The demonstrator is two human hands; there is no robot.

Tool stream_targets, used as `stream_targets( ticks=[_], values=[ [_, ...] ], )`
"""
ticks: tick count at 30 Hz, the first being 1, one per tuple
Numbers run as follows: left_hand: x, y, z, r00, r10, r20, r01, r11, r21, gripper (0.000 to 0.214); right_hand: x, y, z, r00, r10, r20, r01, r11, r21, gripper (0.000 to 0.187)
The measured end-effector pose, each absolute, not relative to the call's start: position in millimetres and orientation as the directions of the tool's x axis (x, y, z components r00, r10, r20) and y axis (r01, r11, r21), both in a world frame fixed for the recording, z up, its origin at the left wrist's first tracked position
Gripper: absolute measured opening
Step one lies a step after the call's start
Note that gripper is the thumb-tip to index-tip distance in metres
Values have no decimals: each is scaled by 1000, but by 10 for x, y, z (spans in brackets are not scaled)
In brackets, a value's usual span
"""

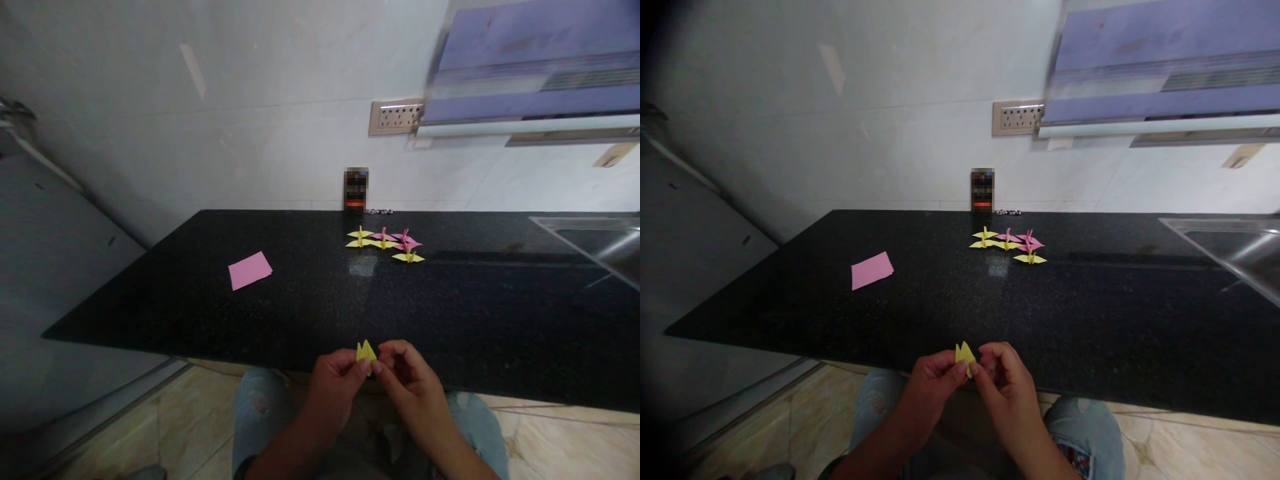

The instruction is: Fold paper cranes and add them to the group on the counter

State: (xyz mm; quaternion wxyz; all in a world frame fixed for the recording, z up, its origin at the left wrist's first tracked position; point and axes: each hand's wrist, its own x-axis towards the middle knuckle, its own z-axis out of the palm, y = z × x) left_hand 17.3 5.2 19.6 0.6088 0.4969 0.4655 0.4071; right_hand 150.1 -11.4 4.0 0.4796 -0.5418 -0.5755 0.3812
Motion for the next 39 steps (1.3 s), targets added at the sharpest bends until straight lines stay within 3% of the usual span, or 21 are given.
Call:
stream_targets(
  ticks=[4,9,13,18,23,39],
  values=[
    [192,42,205,239,961,-138,-14,145,989,20,1516,-93,7,32,989,142,254,130,-959,7],
    [208,24,142,225,963,-147,-182,190,965,23,1517,-90,-9,40,996,79,236,68,-969,8],
    [182,1,65,129,986,-109,-107,123,987,26,1513,-74,-1,28,997,68,203,61,-977,8],
    [151,-4,42,178,982,-67,-51,77,996,13,1552,-41,31,-79,993,83,70,89,-994,10],
    [164,24,72,242,965,-98,-147,136,980,18,1616,-8,29,-189,982,11,-54,1,-999,6],
    [132,46,266,331,916,-226,-318,334,887,9,1713,23,85,-355,931,86,-194,17,-981,6]
  ],
)
